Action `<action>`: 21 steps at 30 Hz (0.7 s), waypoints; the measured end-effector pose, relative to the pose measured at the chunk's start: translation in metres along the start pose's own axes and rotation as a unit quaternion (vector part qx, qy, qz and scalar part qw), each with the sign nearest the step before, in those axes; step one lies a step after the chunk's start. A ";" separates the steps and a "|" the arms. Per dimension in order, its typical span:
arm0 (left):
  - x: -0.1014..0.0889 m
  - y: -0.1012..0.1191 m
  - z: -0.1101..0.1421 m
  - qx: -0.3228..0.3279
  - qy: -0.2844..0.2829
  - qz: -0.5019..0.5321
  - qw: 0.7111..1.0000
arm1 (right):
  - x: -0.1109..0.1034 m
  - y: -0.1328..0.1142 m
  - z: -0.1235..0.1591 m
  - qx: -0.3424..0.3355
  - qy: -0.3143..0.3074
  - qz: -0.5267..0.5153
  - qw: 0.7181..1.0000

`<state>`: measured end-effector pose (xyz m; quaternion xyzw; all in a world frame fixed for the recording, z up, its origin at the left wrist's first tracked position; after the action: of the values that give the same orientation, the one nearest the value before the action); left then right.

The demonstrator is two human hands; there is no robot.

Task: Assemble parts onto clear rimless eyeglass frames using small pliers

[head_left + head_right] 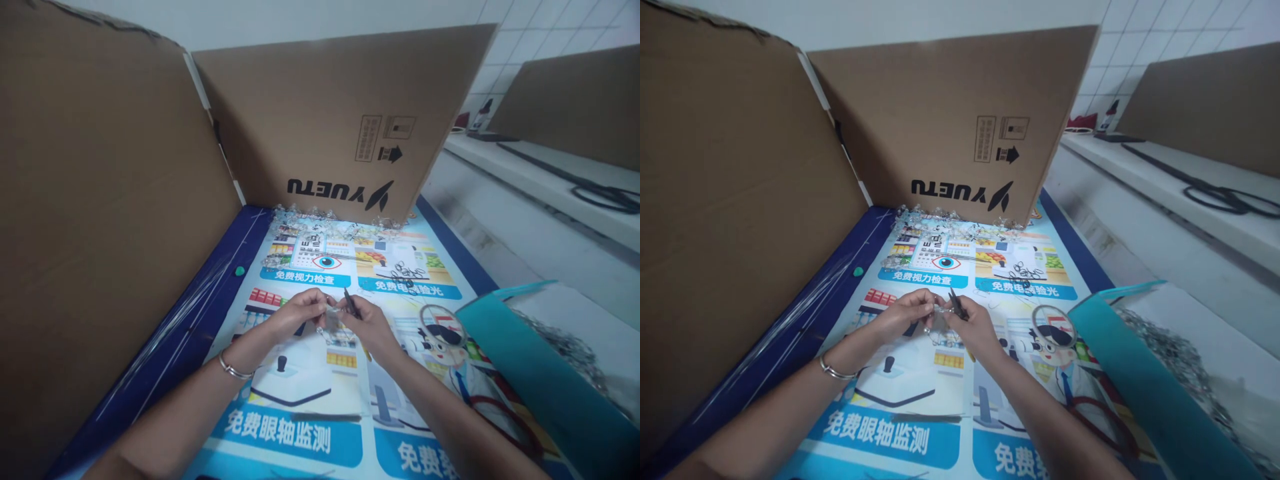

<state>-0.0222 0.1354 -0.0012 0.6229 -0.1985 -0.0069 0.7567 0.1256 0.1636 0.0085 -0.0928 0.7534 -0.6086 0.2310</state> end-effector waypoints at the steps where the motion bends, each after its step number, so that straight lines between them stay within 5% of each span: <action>1: 0.000 0.000 0.000 -0.001 0.001 0.004 1.000 | 0.000 0.000 0.000 -0.001 0.000 -0.003 1.000; 21: 0.002 0.007 0.002 0.010 0.029 0.019 0.999 | 0.002 0.007 0.000 0.009 -0.003 -0.015 1.000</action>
<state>-0.0223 0.1345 0.0067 0.6265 -0.1881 0.0271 0.7559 0.1245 0.1641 0.0015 -0.1034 0.7458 -0.6184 0.2252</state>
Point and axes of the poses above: each hand's wrist, its own z-axis away from the middle knuckle, its own x-axis out of the palm, y = z × x, the point moved 4 cm from there along -z, towards the middle knuckle, and after that the axes turned 7 degrees about -x, right-handed, at the moved point
